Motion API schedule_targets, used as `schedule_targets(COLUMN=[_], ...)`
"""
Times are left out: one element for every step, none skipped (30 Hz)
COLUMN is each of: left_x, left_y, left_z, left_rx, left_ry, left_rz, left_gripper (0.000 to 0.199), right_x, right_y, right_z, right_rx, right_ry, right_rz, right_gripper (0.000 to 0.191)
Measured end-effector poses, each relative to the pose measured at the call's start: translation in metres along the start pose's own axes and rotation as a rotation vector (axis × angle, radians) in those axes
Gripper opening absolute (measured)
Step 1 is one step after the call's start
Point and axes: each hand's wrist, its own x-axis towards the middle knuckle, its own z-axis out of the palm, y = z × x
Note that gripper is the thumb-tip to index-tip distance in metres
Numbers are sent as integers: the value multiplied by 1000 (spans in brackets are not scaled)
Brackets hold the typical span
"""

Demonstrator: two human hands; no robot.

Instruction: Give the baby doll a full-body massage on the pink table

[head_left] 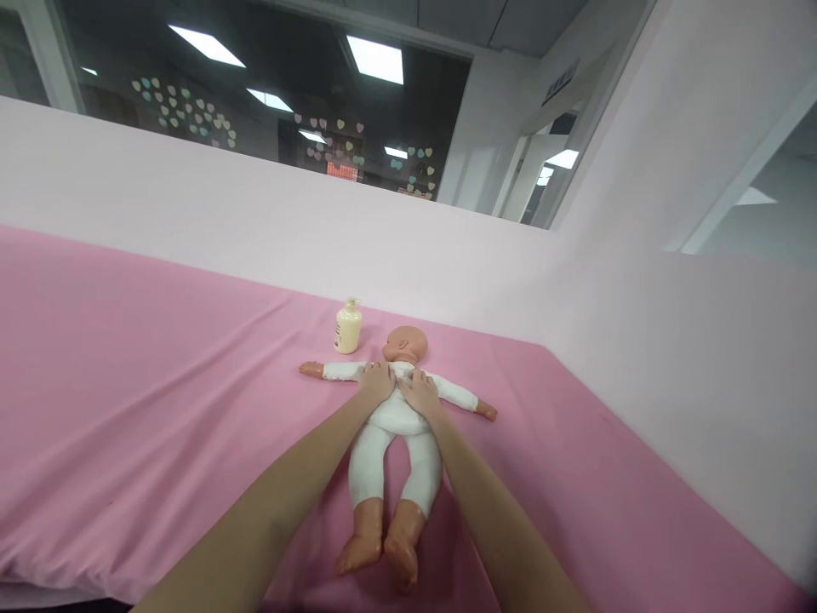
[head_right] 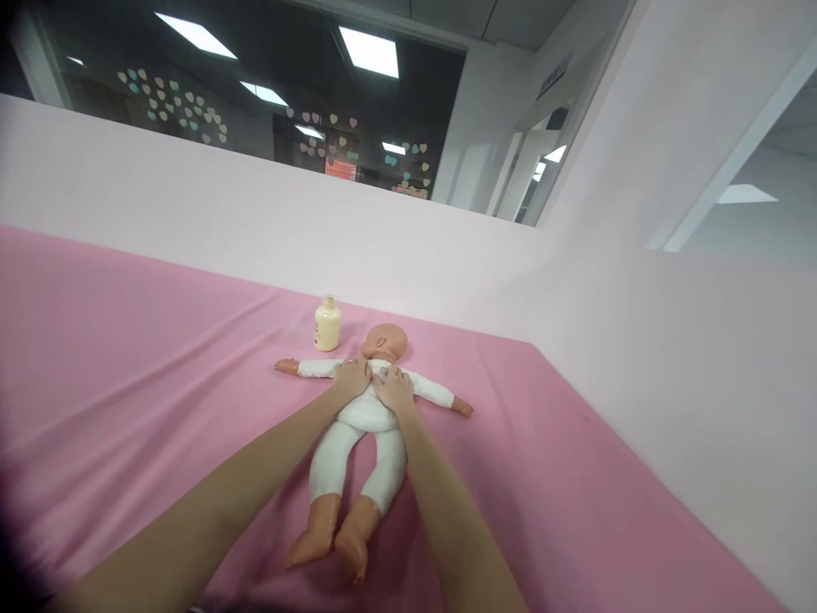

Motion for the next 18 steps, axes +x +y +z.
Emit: schedule_targets(left_x=[-5, -9, -14, -18, -23, -27, -31, -35, -38, -42, -46, -50, -53, -56, -59, -61, -63, -65], left_y=[-2, -4, -6, -9, -11, -13, -15, -17, -18, -18, -19, -19, -19, -18, -18, -18, -19, -19], left_z=[0, 0, 0, 0, 0, 0, 1, 1, 2, 3, 4, 5, 6, 7, 7, 7, 6, 5], left_rx=[5, 9, 13, 15, 16, 15, 13, 9, 6, -1, -19, -44, -70, -98, -129, -163, -202, -258], left_ry=[10, 17, 22, 25, 26, 27, 25, 23, 20, 16, 15, 16, 18, 22, 25, 28, 29, 28], left_rz=[0, -1, -4, -6, -8, -10, -11, -10, -6, -8, -24, -53, -90, -134, -181, -222, -250, -263], left_gripper=[40, 40, 41, 42, 43, 44, 46, 47, 48, 49, 50, 52, 54, 57, 60, 63, 65, 66], right_x=[-5, -10, -15, -19, -23, -27, -31, -34, -38, -41, -45, -48, -52, -55, -58, -60, -62, -64], right_y=[0, 1, 2, 4, 5, 7, 8, 10, 11, 11, 11, 11, 10, 9, 8, 8, 7, 8], right_z=[0, 0, 0, 0, 0, 1, 2, 4, 5, 6, 8, 9, 9, 10, 11, 11, 12, 12], right_rx=[4, 12, 25, 42, 66, 94, 123, 151, 177, 200, 223, 246, 263, 282, 305, 337, 383, 460], right_ry=[5, 8, 11, 14, 14, 11, 6, 1, -4, -9, -7, 2, 12, 28, 54, 86, 126, 168], right_rz=[-8, -15, -20, -22, -22, -24, -29, -33, -29, -10, 31, 90, 155, 216, 261, 288, 301, 306], right_gripper=[39, 39, 40, 43, 46, 49, 53, 56, 60, 64, 68, 72, 77, 81, 84, 84, 83, 81])
